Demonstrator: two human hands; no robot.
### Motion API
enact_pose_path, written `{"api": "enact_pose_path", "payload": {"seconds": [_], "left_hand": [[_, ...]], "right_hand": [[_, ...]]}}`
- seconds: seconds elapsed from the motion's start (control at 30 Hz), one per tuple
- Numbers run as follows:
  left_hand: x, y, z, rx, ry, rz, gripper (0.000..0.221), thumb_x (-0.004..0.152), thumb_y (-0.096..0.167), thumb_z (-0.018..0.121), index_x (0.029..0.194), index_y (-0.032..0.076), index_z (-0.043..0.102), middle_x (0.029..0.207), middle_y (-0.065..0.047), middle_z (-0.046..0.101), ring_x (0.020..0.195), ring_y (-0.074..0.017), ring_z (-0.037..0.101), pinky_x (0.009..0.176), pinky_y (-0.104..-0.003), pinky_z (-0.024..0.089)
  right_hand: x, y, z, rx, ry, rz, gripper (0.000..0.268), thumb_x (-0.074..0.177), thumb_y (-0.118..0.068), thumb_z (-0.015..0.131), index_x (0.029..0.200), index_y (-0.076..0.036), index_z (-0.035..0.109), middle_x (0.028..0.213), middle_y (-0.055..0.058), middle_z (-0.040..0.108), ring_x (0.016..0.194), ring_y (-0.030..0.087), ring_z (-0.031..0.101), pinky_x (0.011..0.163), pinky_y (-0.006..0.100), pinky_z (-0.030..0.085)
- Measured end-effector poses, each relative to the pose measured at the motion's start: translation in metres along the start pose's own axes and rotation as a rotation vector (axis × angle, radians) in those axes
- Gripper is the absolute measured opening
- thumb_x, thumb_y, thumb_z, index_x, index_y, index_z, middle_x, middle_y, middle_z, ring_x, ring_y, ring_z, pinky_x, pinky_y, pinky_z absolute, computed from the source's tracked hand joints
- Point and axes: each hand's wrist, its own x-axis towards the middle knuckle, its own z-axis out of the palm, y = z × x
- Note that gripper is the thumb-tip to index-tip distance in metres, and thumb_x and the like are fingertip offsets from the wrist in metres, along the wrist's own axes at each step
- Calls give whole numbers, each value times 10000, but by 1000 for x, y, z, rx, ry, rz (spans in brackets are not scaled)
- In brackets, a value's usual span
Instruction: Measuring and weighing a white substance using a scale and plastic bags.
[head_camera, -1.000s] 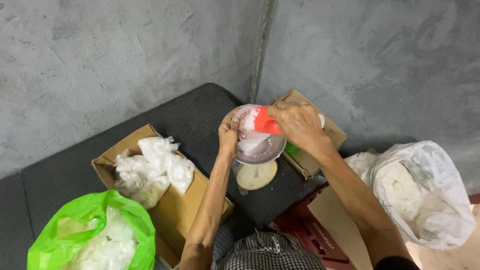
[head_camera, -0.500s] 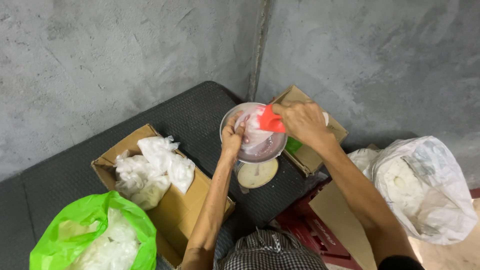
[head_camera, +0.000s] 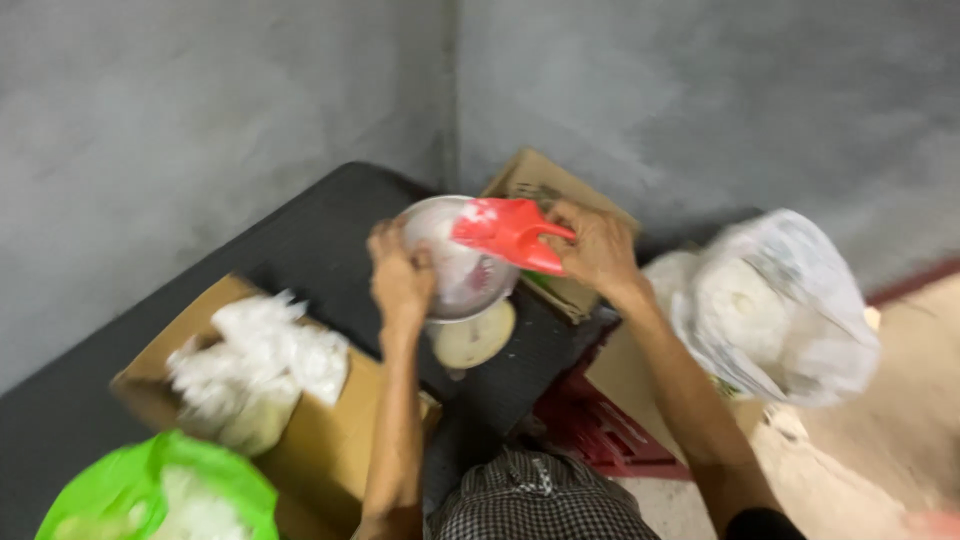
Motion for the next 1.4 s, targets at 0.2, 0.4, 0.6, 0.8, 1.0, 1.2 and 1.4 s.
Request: {"api": "enact_pose_path", "payload": {"seconds": [0.2, 0.4, 0.6, 0.8, 1.0, 1.2, 1.4], "left_hand": [[5, 7, -21, 187, -290, -54, 550, 989, 357, 627, 1449, 79, 511, 1551, -317, 363, 1278, -542, 529, 962, -565, 494], [10, 94, -67, 171, -274, -53, 581, 1035, 381, 612, 1510, 63, 510, 1552, -363, 376, 1248, -546, 534, 996, -556, 471], [-9, 156, -39, -171, -391, -32, 453, 1039, 287, 574, 1423, 48, 577, 1349, -219, 657, 1169, -355, 683, 961, -445, 525], [-63, 202, 81, -251, -663, 188, 490, 1003, 333, 590, 1402, 50, 567, 1485, -242, 516, 1363, -425, 494, 1108, -482, 408], [-141, 259, 198, -242, -785, 57, 693, 966, 385, 635, 1540, 105, 365, 1643, -275, 228, 1449, -500, 322, 1099, -507, 382], [-178, 310, 236, -148, -717, -147, 946, 853, 227, 792, 1567, 78, 189, 1611, -306, 165, 1416, -530, 339, 1039, -636, 304], [-211, 280, 258, -220, -619, -139, 1026, 693, -55, 710, 1575, 38, 192, 1601, -301, 286, 1334, -487, 477, 1060, -438, 463]], "right_hand": [[-30, 103, -1, 604, 143, 17, 217, 860, -182, 812, 948, -36, 677, 822, 34, 686, 771, 78, 589, 686, 308, 517], [-95, 174, -87, 418, 326, 66, 172, 872, -114, 803, 973, -21, 700, 864, 25, 704, 804, 96, 620, 732, 268, 505], [-163, 243, -165, 333, 333, 349, 217, 865, -166, 804, 985, -17, 703, 809, 33, 694, 737, 92, 575, 667, 277, 479], [-196, 321, -148, -35, 309, 519, 234, 845, -292, 823, 948, -100, 738, 803, 105, 738, 719, 195, 695, 689, 354, 551], [-179, 376, -87, -449, 44, 411, 388, 773, -413, 812, 1044, -156, 705, 955, 137, 748, 852, 357, 725, 713, 486, 571], [-167, 412, -63, -528, -32, 394, 354, 841, -352, 763, 1079, -107, 674, 902, 162, 743, 849, 346, 728, 702, 495, 563], [-161, 419, -57, -534, -57, 313, 334, 853, -272, 713, 1120, -79, 658, 884, 174, 736, 820, 351, 724, 684, 503, 557]]}}
